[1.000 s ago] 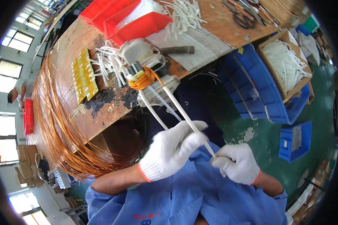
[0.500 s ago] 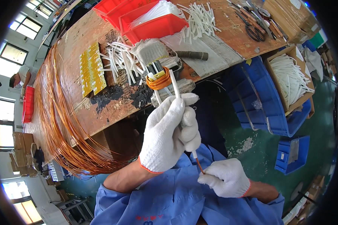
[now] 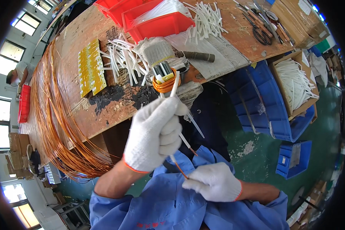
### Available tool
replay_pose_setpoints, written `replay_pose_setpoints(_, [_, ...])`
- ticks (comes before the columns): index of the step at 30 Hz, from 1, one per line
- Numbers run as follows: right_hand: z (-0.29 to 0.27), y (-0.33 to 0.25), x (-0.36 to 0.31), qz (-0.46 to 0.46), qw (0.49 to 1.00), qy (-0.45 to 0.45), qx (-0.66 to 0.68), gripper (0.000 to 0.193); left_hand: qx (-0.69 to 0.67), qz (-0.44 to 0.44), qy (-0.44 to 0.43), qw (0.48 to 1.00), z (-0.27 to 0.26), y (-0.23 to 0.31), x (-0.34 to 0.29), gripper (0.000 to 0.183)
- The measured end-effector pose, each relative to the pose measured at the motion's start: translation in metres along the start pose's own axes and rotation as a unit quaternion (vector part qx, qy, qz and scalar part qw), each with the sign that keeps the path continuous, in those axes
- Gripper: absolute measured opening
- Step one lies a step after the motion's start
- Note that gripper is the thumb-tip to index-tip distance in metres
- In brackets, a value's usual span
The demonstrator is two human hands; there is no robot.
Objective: Assembling small electrical transformers or coils at a workbench.
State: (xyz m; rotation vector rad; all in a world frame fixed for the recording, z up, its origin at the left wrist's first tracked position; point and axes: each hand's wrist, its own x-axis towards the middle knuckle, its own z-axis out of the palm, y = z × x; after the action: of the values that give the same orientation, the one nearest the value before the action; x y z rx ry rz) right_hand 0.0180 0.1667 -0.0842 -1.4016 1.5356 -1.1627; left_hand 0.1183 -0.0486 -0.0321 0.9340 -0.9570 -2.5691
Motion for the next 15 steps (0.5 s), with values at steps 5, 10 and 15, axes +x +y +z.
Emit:
replay_pose_setpoints(5, [0.0,0.038,0.041,0.017,0.967,0.225,-0.115,0.032,0.59,0.23,0.144,0.76,-0.027,0.031,0.009,0.024])
replay_pose_setpoints(10, [-0.01,0.013,0.063,0.283,0.907,-0.046,0.31,0.026,0.629,0.32,0.123,0.697,-0.037,0.038,0.022,0.047])
replay_pose_setpoints(15, [-0.082,-0.012,0.051,0.097,0.987,0.124,0.02,0.013,0.673,0.361,0.015,0.646,-0.057,0.048,0.035,0.084])
